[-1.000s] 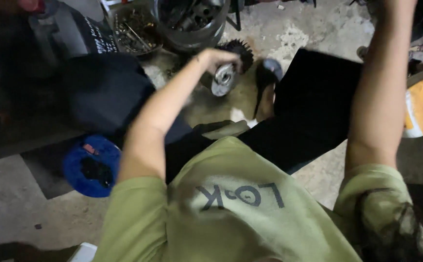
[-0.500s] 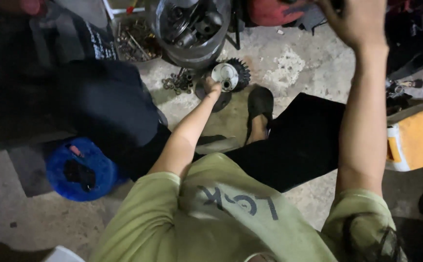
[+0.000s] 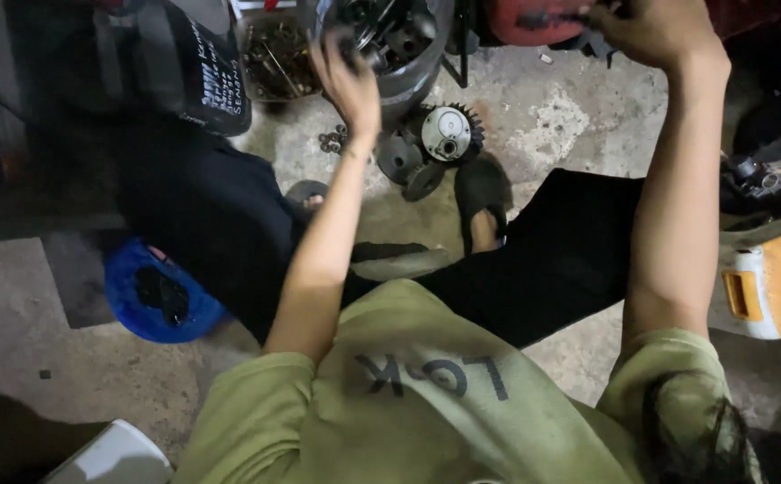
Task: Cleaning a metal engine component using a small brush and cleaning fluid to remove grime.
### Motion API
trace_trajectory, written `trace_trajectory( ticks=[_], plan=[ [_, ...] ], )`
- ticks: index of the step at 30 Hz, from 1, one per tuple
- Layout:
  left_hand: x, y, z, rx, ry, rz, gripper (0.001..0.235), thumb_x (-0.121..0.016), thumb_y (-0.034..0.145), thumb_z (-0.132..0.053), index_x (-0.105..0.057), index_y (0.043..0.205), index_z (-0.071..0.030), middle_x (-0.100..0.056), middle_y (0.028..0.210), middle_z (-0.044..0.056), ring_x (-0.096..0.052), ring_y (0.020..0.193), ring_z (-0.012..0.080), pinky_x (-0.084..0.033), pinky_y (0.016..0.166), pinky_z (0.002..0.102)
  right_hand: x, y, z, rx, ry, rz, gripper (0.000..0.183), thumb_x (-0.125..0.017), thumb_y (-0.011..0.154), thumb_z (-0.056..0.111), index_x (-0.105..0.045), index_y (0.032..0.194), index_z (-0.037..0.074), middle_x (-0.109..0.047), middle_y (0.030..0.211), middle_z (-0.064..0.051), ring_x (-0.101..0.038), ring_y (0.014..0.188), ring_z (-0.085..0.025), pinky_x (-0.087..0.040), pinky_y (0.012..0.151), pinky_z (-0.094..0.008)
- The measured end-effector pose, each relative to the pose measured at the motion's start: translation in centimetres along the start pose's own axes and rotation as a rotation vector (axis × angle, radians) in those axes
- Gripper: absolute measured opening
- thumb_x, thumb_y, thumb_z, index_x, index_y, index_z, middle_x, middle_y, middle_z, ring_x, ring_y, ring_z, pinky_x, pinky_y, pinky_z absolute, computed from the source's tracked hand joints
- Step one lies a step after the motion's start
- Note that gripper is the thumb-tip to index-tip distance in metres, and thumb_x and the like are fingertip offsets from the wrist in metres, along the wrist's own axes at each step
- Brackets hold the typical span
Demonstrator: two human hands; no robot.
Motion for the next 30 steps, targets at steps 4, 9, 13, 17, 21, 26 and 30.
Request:
trace_trajectory(
  ticks=[4,9,13,17,21,26,30],
  plan=[
    [-6.8,6.9,5.6,-0.217,0.041,0.287,0.032,-0.057,0.067,0.014,-0.071,0.079,-0.012,-0.068,0.090,0.007,-0.065,0.097,0.0279,-0.047,0.094,0.038,0.3,1.7,2.8,-0.264,0.073,0.293,0.055,-0.057,0.115,0.050,-0.064,0.142,0.002,-0.067,0.132,-0.025,-0.063,0.106,-0.048,-0.047,0.070,-0.057],
    [-21.0,3.3,17.7,-0.051,0.639,1.349,0.012,-0.062,0.086,-0.012,-0.070,0.083,-0.004,-0.072,0.086,0.020,-0.073,0.080,0.0352,-0.056,0.065,0.042,-0.6,3.7,3.2,-0.350,0.279,0.283,0.038,-0.059,0.119,0.043,-0.073,0.111,0.008,-0.072,0.094,-0.011,-0.065,0.081,-0.021,-0.047,0.065,-0.040],
    [-23.6,-1.9,24.0,0.151,0.791,1.789,0.044,-0.066,0.095,-0.044,-0.072,0.117,-0.007,-0.073,0.110,0.015,-0.071,0.086,0.0299,-0.058,0.070,0.042,-1.4,4.9,3.3,-0.465,0.384,0.328,0.038,-0.059,0.113,0.048,-0.070,0.112,0.012,-0.072,0.096,-0.006,-0.063,0.079,-0.014,-0.046,0.061,-0.031],
    [-24.4,-3.5,26.6,0.123,1.041,1.753,0.062,-0.045,0.091,-0.033,-0.040,0.150,-0.013,-0.040,0.159,0.015,-0.042,0.145,0.0354,-0.034,0.118,0.048,-2.6,6.0,1.4,-0.613,0.291,0.342,0.050,-0.057,0.107,0.057,-0.072,0.118,0.010,-0.071,0.097,-0.013,-0.064,0.085,-0.026,-0.047,0.068,-0.042],
    [-22.7,-1.0,20.9,0.173,0.948,1.542,0.046,-0.049,0.092,-0.035,-0.064,0.129,-0.012,-0.052,0.144,0.014,-0.048,0.134,0.0333,-0.037,0.111,0.046,-5.0,7.6,-0.3,-0.690,0.307,0.400,0.057,-0.054,0.104,0.064,-0.073,0.119,0.012,-0.072,0.102,-0.013,-0.064,0.085,-0.027,-0.049,0.069,-0.041],
    [-23.1,2.5,14.1,0.110,0.792,1.395,0.039,-0.053,0.090,-0.040,-0.063,0.117,-0.014,-0.052,0.127,0.011,-0.046,0.117,0.0305,-0.035,0.098,0.045,-10.8,9.3,-5.3,-0.722,0.338,0.465,0.043,-0.058,0.103,0.048,-0.069,0.124,0.012,-0.073,0.111,-0.013,-0.068,0.091,-0.027,-0.051,0.075,-0.044],
    [-24.9,7.9,8.6,0.038,0.675,1.246,0.034,-0.057,0.089,-0.043,-0.061,0.108,-0.015,-0.052,0.113,0.010,-0.046,0.103,0.0283,-0.035,0.088,0.044,-16.9,12.7,-9.7,-0.444,0.247,0.344,0.032,-0.067,0.095,0.031,-0.072,0.121,0.014,-0.075,0.110,-0.015,-0.069,0.093,-0.030,-0.054,0.081,-0.047]
  ],
)
Point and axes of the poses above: each hand's wrist, its own y-axis towards the middle knuckle, its own x-axis out of the back of the hand, z = x × y, the point moved 7 cm from there along y, towards the middle knuckle
